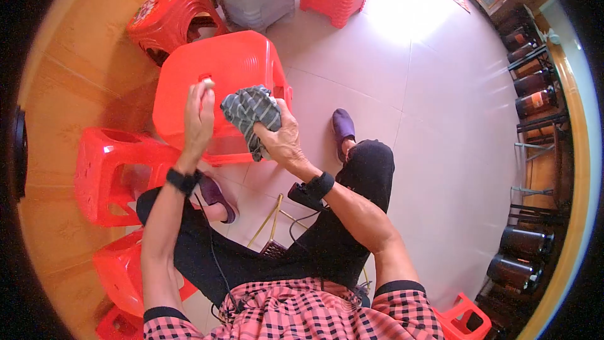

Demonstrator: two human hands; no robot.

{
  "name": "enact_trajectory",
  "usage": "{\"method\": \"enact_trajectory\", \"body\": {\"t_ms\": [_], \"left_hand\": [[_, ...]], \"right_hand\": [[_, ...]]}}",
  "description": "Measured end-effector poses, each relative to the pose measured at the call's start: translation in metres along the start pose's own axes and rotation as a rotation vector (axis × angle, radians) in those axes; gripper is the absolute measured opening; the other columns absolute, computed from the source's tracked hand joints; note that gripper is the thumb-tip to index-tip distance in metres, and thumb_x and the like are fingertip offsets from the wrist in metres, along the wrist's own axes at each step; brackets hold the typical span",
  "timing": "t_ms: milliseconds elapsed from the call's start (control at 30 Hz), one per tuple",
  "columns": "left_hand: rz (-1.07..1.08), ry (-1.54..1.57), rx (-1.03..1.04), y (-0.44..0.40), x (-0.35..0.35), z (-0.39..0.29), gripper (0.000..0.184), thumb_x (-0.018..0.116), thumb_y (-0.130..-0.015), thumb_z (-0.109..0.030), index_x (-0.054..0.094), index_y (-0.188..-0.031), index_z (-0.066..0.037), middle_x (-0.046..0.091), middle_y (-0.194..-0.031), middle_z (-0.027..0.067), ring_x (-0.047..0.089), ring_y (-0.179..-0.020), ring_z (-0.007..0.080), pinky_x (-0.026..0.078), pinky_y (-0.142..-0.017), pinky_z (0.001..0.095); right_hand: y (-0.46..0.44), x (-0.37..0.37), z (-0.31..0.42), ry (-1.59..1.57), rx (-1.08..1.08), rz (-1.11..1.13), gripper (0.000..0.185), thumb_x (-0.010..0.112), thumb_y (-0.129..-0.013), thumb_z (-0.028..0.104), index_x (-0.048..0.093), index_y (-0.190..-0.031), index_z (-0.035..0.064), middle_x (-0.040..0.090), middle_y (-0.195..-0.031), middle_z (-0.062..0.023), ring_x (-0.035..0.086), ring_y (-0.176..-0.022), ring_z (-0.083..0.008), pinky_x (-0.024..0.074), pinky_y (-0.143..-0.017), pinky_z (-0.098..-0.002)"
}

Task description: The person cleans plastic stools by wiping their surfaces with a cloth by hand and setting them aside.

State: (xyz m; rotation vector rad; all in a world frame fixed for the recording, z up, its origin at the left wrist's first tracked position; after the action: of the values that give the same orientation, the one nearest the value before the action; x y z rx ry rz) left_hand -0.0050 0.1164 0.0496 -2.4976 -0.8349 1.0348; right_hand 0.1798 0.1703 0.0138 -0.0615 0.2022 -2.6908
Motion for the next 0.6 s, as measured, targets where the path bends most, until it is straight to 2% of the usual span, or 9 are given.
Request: {"method": "enact_trajectory", "body": {"t_ms": [100, 133, 167, 233, 300, 433, 500, 600], "left_hand": [[0.023, 0.055, -0.072, 0.041, 0.0, -0.03, 0.027, 0.044, -0.095, -0.016, 0.05, -0.115, 0.002, 0.054, -0.101, 0.0103, 0.051, -0.1, 0.0193, 0.039, -0.092, 0.0331], [0.011, 0.235, -0.15, 0.051, 0.006, -0.036, 0.03, 0.048, -0.094, -0.018, 0.049, -0.116, 0.002, 0.053, -0.102, 0.0104, 0.051, -0.1, 0.0196, 0.04, -0.091, 0.0333], [-0.001, 0.417, -0.228, 0.057, 0.012, -0.039, 0.034, 0.052, -0.092, -0.02, 0.047, -0.117, 0.002, 0.053, -0.104, 0.0105, 0.051, -0.1, 0.0199, 0.04, -0.09, 0.0336], [-0.015, 0.488, -0.277, 0.06, 0.017, -0.051, 0.037, 0.051, -0.092, -0.022, 0.044, -0.121, 0.001, 0.053, -0.105, 0.0097, 0.05, -0.101, 0.0183, 0.04, -0.091, 0.0325], [-0.006, 0.585, -0.367, 0.059, 0.014, -0.062, 0.043, 0.053, -0.091, -0.027, 0.041, -0.123, -0.001, 0.052, -0.108, 0.0081, 0.049, -0.101, 0.0148, 0.042, -0.089, 0.0302], [0.039, 0.652, -0.476, 0.06, 0.016, -0.056, 0.046, 0.055, -0.09, -0.028, 0.04, -0.125, -0.002, 0.05, -0.112, 0.0088, 0.05, -0.101, 0.0137, 0.045, -0.085, 0.0297], [0.025, 0.829, -0.606, 0.063, 0.017, -0.056, 0.051, 0.06, -0.087, -0.03, 0.039, -0.123, 0.0, 0.051, -0.11, 0.0096, 0.053, -0.096, 0.0139, 0.046, -0.082, 0.028], [-0.014, 0.904, -0.639, 0.068, 0.018, -0.062, 0.05, 0.06, -0.086, -0.029, 0.041, -0.123, -0.002, 0.052, -0.108, 0.0087, 0.053, -0.095, 0.0131, 0.046, -0.081, 0.0269]], "right_hand": [[0.002, 0.0, 0.002, -0.027, 0.069, -0.011, 0.039, 0.063, -0.074, 0.01, 0.05, -0.111, 0.0045, 0.061, -0.089, -0.0093, 0.059, -0.082, -0.0162, 0.0495, -0.076, -0.0331], [0.004, 0.0, 0.009, -0.028, 0.067, -0.002, 0.039, 0.063, -0.074, 0.01, 0.05, -0.111, 0.0045, 0.061, -0.089, -0.0093, 0.059, -0.082, -0.0162, 0.0495, -0.076, -0.0331], [0.005, 0.002, 0.018, -0.008, 0.057, 0.047, 0.041, 0.063, -0.073, 0.011, 0.049, -0.111, 0.004, 0.061, -0.089, -0.0098, 0.059, -0.083, -0.017, 0.0493, -0.076, -0.0331], [0.008, 0.004, 0.024, 0.01, 0.046, 0.102, 0.043, 0.063, -0.073, 0.011, 0.049, -0.112, 0.0035, 0.061, -0.089, -0.0104, 0.059, -0.083, -0.0179, 0.0492, -0.077, -0.0331], [0.012, 0.012, 0.025, 0.113, 0.022, 0.316, 0.047, 0.064, -0.072, 0.016, 0.047, -0.114, 0.0032, 0.06, -0.092, -0.0123, 0.058, -0.086, -0.0189, 0.0482, -0.079, -0.0341], [0.013, 0.01, 0.028, 0.088, -0.042, 0.417, 0.052, 0.063, -0.071, 0.021, 0.046, -0.117, 0.0026, 0.058, -0.095, -0.0136, 0.057, -0.089, -0.0197, 0.0472, -0.08, -0.0356], [0.013, 0.01, 0.03, 0.054, -0.008, 0.472, 0.054, 0.062, -0.073, 0.022, 0.044, -0.119, 0.0022, 0.056, -0.098, -0.0138, 0.056, -0.091, -0.0188, 0.0464, -0.081, -0.0359], [0.016, 0.011, 0.031, -0.047, 0.031, 0.578, 0.049, 0.059, -0.076, 0.019, 0.045, -0.12, 0.0021, 0.056, -0.096, -0.0123, 0.056, -0.089, -0.0162, 0.0467, -0.079, -0.0324]]}}
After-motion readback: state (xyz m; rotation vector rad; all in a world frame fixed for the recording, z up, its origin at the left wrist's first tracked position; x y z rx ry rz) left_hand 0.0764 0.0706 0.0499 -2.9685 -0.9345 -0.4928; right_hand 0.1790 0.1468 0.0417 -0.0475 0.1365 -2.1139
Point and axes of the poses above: each hand's wrist, its own y-axis away from the middle knuckle, its own x-axis out of the palm, z = x × y, the point moved 5 cm from there along -y, towards the middle knuckle
